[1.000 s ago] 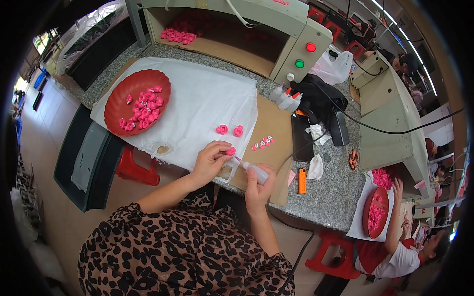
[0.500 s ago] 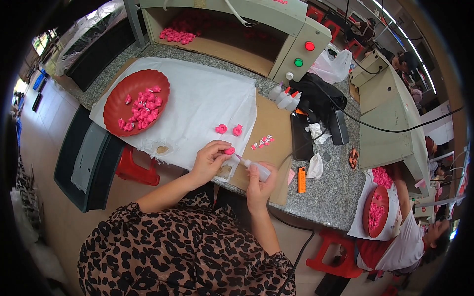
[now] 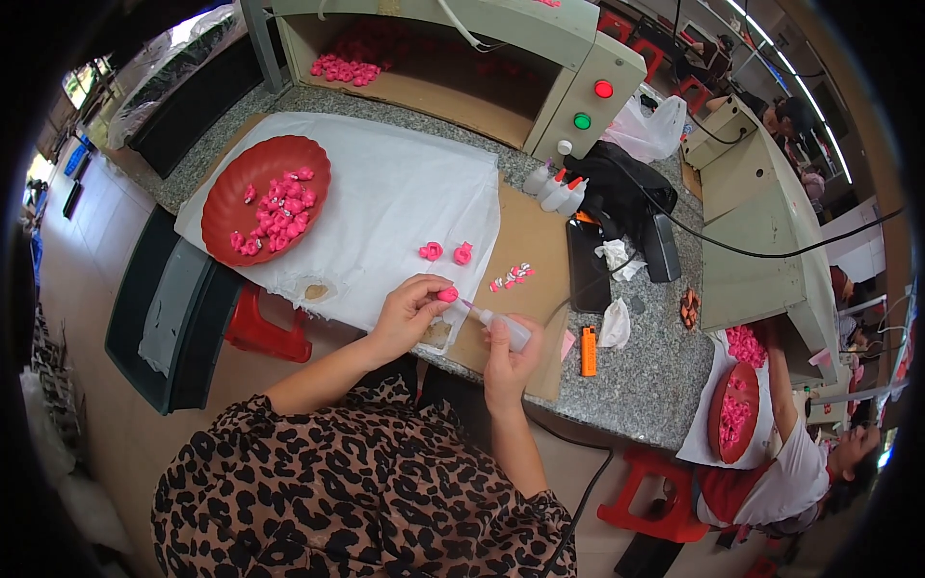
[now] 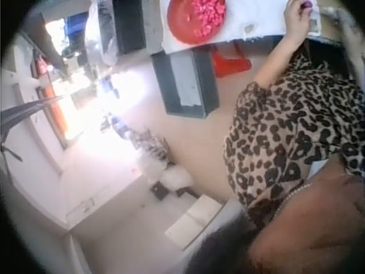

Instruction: The person assembles small plastic pieces by applying adhesive with a squeeze bottle and attaching small detail parts onto them by hand.

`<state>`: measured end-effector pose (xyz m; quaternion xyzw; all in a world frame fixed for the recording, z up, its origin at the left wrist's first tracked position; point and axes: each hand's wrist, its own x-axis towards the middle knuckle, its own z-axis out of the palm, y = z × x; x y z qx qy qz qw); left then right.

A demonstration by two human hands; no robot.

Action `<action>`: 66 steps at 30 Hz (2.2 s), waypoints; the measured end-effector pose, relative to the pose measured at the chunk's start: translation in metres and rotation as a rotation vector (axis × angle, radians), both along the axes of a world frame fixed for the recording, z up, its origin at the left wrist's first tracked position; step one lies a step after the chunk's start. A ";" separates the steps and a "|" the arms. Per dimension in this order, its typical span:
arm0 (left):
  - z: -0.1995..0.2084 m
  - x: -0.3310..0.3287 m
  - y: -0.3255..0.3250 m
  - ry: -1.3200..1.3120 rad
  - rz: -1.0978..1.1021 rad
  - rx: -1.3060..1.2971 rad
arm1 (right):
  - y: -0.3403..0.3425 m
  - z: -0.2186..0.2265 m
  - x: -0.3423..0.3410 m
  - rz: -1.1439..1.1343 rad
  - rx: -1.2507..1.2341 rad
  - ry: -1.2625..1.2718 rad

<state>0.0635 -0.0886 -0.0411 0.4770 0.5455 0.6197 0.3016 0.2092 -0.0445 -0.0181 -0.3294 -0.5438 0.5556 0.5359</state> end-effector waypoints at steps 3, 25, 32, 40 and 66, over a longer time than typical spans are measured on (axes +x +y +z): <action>0.003 -0.005 0.001 0.127 -0.040 0.046 | 0.004 0.001 0.002 0.021 -0.076 0.087; 0.009 -0.016 -0.002 0.036 -0.330 -0.130 | 0.018 0.012 0.011 0.112 -0.011 -0.127; 0.010 -0.016 -0.002 0.054 -0.336 -0.107 | 0.019 0.011 0.011 0.098 0.000 -0.120; 0.010 -0.016 -0.002 0.036 -0.342 -0.132 | 0.020 0.013 0.012 0.132 -0.013 -0.131; 0.007 -0.015 -0.001 -0.079 -0.325 -0.165 | 0.017 0.012 0.013 0.128 0.040 -0.149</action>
